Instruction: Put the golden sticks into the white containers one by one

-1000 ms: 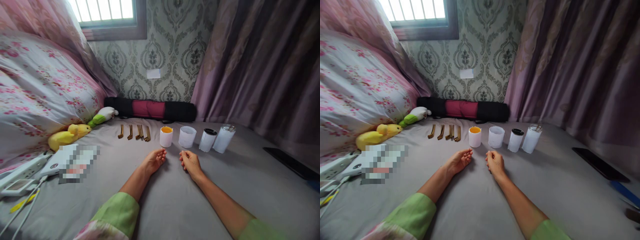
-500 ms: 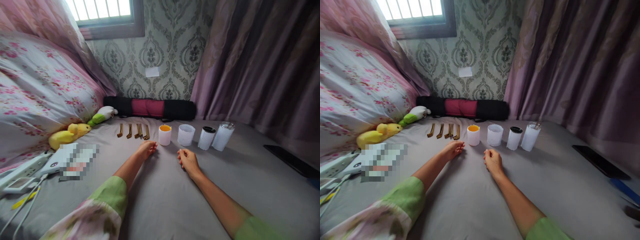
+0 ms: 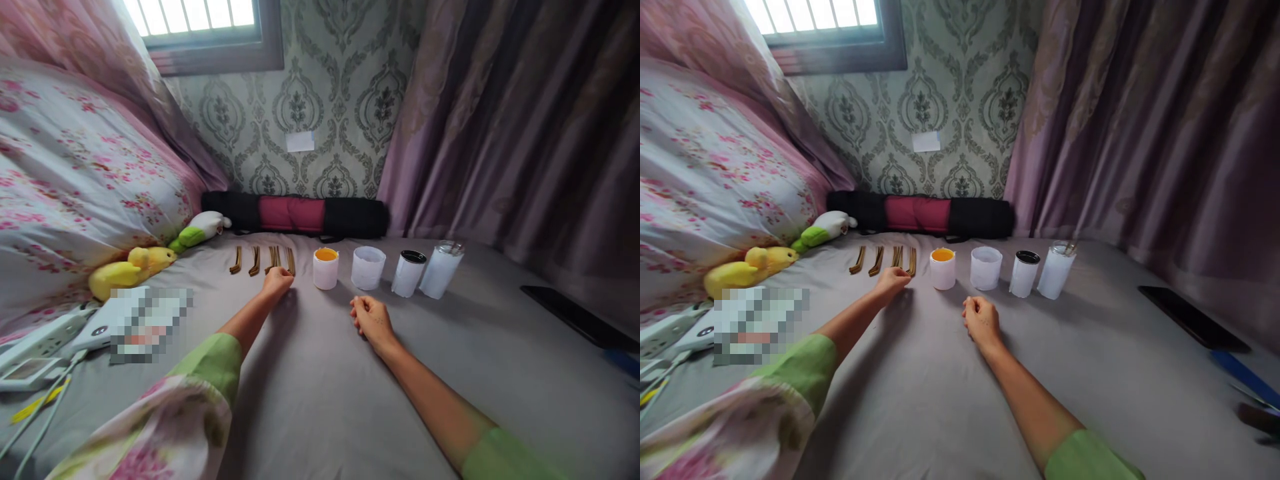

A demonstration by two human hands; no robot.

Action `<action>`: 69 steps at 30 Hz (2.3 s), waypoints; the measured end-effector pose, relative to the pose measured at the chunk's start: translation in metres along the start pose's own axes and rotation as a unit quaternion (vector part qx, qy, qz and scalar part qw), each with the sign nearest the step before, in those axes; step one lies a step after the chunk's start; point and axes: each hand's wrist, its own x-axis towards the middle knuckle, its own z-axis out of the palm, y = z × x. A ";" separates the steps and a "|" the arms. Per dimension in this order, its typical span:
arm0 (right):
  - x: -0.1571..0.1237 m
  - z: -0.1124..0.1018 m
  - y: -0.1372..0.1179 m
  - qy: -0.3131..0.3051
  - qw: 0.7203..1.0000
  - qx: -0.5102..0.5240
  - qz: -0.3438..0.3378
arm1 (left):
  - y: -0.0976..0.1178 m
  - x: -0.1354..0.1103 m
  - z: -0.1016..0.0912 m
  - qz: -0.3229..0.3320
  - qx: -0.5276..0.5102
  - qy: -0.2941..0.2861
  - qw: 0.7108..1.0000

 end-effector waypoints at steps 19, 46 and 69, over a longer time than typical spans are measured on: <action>0.001 0.001 0.002 -0.001 1.000 -0.003 -0.009 | 0.002 0.023 -0.002 0.106 0.249 0.017 0.963; 0.001 0.000 0.000 -0.003 1.000 -0.012 -0.016 | 0.003 0.025 0.007 0.135 0.299 0.028 0.944; 0.004 0.001 0.002 -0.019 1.000 0.003 -0.012 | 0.008 0.020 0.008 0.116 0.270 0.053 0.954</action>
